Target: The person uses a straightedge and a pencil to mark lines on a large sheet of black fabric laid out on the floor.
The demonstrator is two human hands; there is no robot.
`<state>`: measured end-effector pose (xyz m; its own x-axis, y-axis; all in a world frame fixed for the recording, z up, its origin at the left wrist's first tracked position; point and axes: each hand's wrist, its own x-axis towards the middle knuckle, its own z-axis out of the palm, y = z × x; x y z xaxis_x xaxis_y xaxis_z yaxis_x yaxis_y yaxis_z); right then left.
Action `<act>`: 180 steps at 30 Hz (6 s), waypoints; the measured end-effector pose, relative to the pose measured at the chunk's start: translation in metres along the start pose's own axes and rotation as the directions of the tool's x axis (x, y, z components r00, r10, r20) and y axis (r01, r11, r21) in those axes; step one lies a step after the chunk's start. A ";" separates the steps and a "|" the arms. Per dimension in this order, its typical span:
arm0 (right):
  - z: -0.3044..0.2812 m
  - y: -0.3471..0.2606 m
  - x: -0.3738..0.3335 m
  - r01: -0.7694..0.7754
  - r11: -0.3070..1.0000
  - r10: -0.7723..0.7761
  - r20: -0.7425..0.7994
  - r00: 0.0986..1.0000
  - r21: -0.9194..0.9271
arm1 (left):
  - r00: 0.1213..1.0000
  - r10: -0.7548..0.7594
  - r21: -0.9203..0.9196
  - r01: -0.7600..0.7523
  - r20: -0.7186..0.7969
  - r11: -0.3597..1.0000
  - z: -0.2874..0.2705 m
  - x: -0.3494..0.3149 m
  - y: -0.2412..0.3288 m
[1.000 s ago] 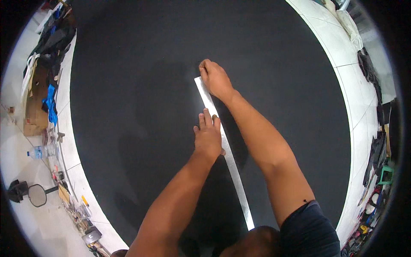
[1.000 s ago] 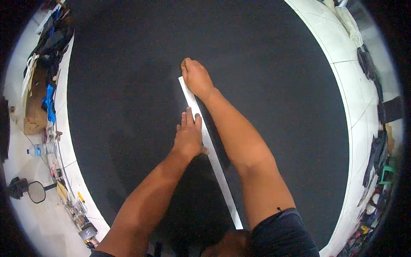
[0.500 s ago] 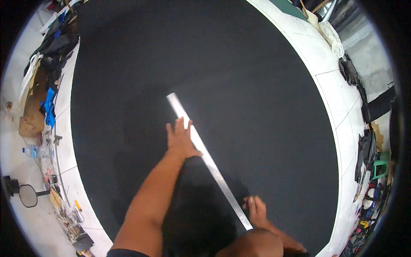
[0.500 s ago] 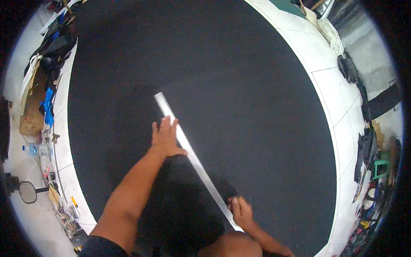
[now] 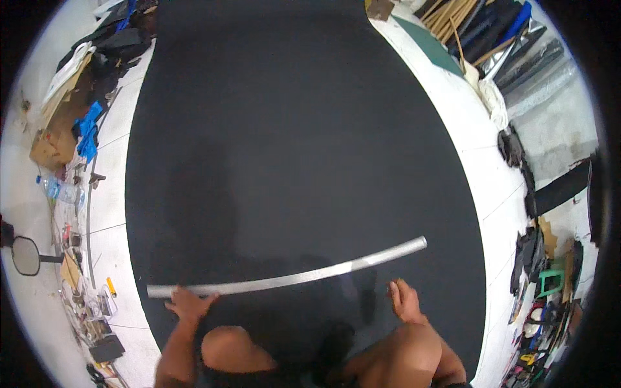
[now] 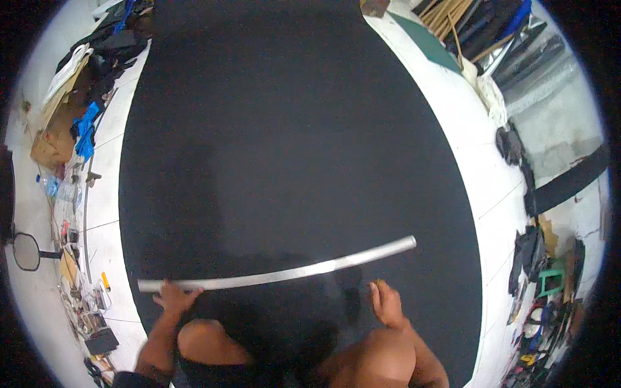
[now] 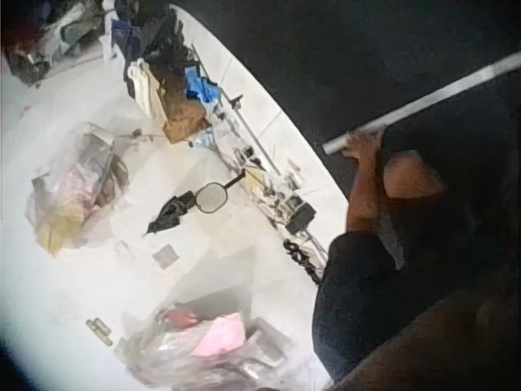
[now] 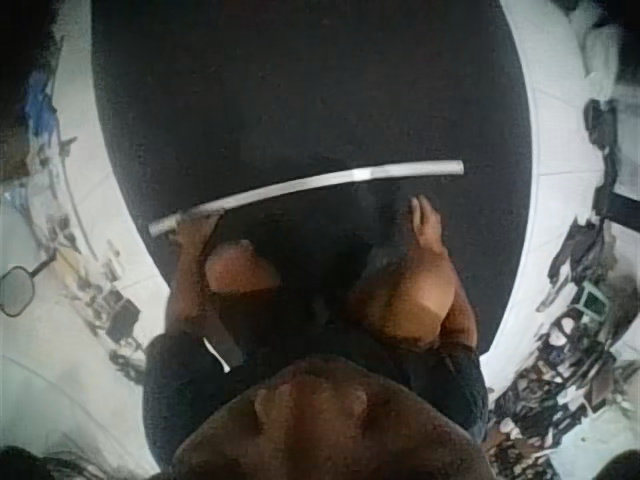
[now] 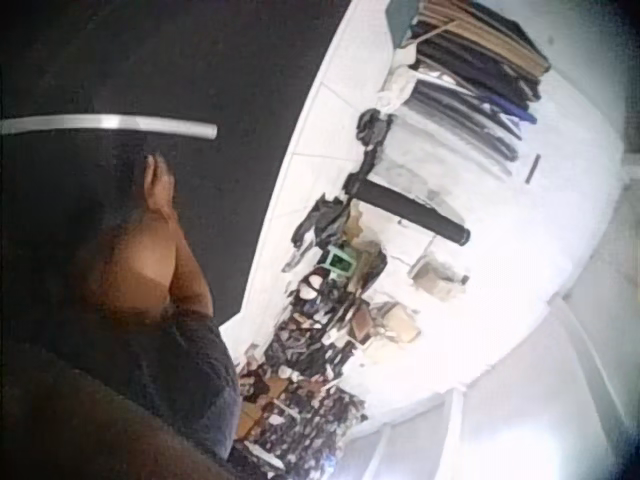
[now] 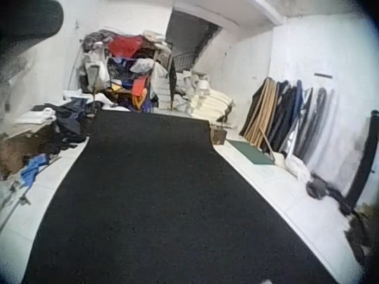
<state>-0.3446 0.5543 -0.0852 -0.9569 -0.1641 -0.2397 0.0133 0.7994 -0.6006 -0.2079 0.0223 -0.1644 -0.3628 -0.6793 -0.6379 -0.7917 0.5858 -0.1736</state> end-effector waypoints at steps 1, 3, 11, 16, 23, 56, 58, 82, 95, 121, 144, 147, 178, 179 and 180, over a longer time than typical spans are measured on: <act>-0.012 -0.013 0.019 0.039 0.988 -0.033 0.043 0.999 -0.151 | 0.993 -0.101 -0.055 0.105 0.069 0.993 0.017 -0.018 -0.011; -0.045 -0.048 0.040 0.206 0.960 -0.194 0.080 0.978 -0.190 | 0.943 -0.234 -0.221 0.287 0.238 0.932 0.046 -0.059 -0.040; -0.098 -0.193 0.112 0.502 0.731 -0.386 0.326 0.863 -0.462 | 0.835 -0.351 -0.428 0.526 0.424 0.735 0.134 -0.145 -0.099; -0.045 -0.237 0.163 0.688 0.655 -0.494 0.511 0.704 -0.314 | 0.776 -0.407 -0.504 0.625 0.481 0.596 0.150 -0.145 -0.109; 0.147 -0.274 0.251 0.857 0.501 -0.587 0.681 0.438 -0.119 | 0.730 -0.514 -0.545 0.681 0.450 0.489 0.161 -0.155 -0.105; 0.463 -0.461 0.200 0.974 -0.122 -0.778 0.591 -0.215 0.193 | 0.692 -0.714 -0.835 0.451 0.104 0.315 0.224 -0.188 -0.163; 0.469 -0.473 0.191 0.971 -0.151 -0.752 0.615 -0.236 0.188 | 0.680 -0.732 -0.767 0.486 0.031 0.419 0.223 -0.183 -0.175; 0.477 -0.494 0.212 0.970 -0.241 -0.615 0.776 -0.141 -0.014 | 0.632 -0.605 -0.676 0.709 0.484 0.199 0.191 -0.297 -0.117; 0.474 -0.555 0.210 0.957 -0.278 -0.344 0.939 -0.024 -0.077 | 0.559 -0.645 -0.664 0.740 0.521 0.106 0.184 -0.227 -0.132; 0.500 -0.572 0.158 0.937 -0.207 -0.190 0.951 0.243 -0.280 | 0.304 -0.891 -0.518 0.850 0.337 0.095 0.205 -0.098 -0.166; 0.420 -0.534 0.111 0.946 -0.324 -0.164 0.982 -0.092 0.035 | 0.048 -0.956 -0.746 0.637 0.290 -0.195 0.315 -0.287 -0.182; 0.422 -0.512 0.119 0.971 -0.192 -0.304 0.933 -0.194 0.140 | 0.040 -0.916 -0.661 0.705 0.400 -0.258 0.308 -0.315 -0.152; 0.380 -0.499 0.178 0.968 -0.218 -0.244 0.954 -0.177 0.123 | 0.229 -0.968 -0.907 0.378 -0.102 0.185 0.232 -0.186 -0.194; 0.382 -0.497 0.176 0.976 -0.195 -0.262 0.953 -0.150 0.100 | 0.182 -0.971 -0.912 0.352 -0.154 0.211 0.238 -0.182 -0.196; 0.386 -0.495 0.175 0.968 -0.222 -0.280 0.943 -0.178 0.117 | 0.169 -0.978 -0.889 0.421 -0.122 0.183 0.244 -0.179 -0.199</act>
<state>-0.4064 -0.0931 -0.1237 0.4407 -0.7396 -0.5087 -0.8952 -0.4039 -0.1884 0.1343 0.1351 -0.1987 0.6533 -0.7415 0.1532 -0.7343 -0.5712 0.3667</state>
